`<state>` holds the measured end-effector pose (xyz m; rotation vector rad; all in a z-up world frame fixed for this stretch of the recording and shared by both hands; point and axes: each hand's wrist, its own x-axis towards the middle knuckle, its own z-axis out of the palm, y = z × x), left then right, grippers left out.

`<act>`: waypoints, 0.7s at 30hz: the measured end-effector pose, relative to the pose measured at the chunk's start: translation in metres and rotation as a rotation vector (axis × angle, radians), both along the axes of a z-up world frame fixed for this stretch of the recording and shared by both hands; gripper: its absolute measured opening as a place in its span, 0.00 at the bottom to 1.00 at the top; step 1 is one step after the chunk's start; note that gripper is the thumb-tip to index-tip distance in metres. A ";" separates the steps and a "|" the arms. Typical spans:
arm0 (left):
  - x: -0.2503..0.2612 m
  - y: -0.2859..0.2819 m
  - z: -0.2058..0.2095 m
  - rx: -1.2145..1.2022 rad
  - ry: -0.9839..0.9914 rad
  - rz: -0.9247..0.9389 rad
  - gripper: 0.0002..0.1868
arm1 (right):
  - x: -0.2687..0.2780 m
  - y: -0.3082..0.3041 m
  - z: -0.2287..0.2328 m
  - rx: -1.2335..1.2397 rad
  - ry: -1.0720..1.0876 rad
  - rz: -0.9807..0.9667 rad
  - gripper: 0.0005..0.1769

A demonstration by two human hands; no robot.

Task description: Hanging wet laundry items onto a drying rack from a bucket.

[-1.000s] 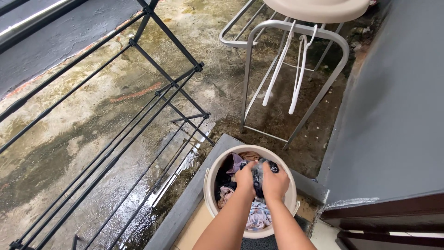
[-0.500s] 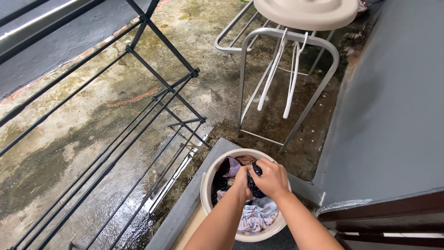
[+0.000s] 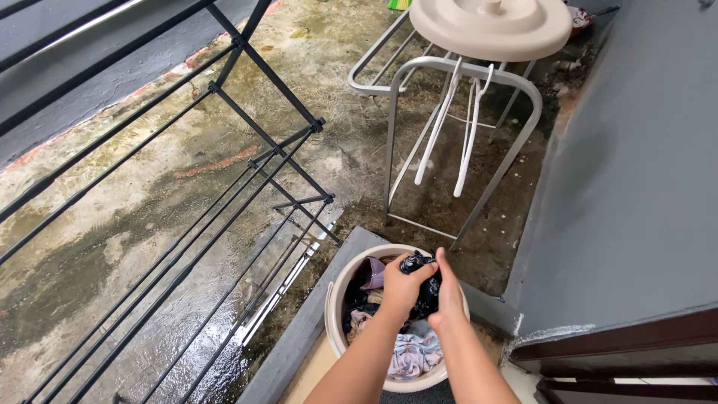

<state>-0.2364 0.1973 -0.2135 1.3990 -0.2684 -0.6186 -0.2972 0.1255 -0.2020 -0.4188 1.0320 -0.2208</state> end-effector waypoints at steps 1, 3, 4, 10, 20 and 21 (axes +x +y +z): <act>-0.002 -0.007 -0.007 -0.001 0.000 0.000 0.09 | 0.004 -0.005 -0.025 -0.001 0.000 0.000 0.31; -0.005 -0.021 -0.021 -0.173 0.247 0.230 0.12 | 0.012 -0.015 -0.077 -0.292 -0.004 -0.302 0.17; -0.003 -0.021 -0.015 -0.170 0.246 0.229 0.12 | 0.012 -0.008 -0.055 -0.289 -0.005 -0.303 0.17; 0.020 -0.035 -0.027 -0.203 0.822 0.354 0.09 | 0.005 0.003 0.032 -1.574 0.382 -0.026 0.09; 0.040 -0.030 -0.054 -0.100 1.108 -0.167 0.15 | 0.007 -0.011 0.057 -2.104 0.132 0.472 0.09; 0.042 -0.029 -0.053 -0.045 1.114 -0.182 0.16 | 0.008 -0.012 0.057 -2.137 0.104 0.546 0.09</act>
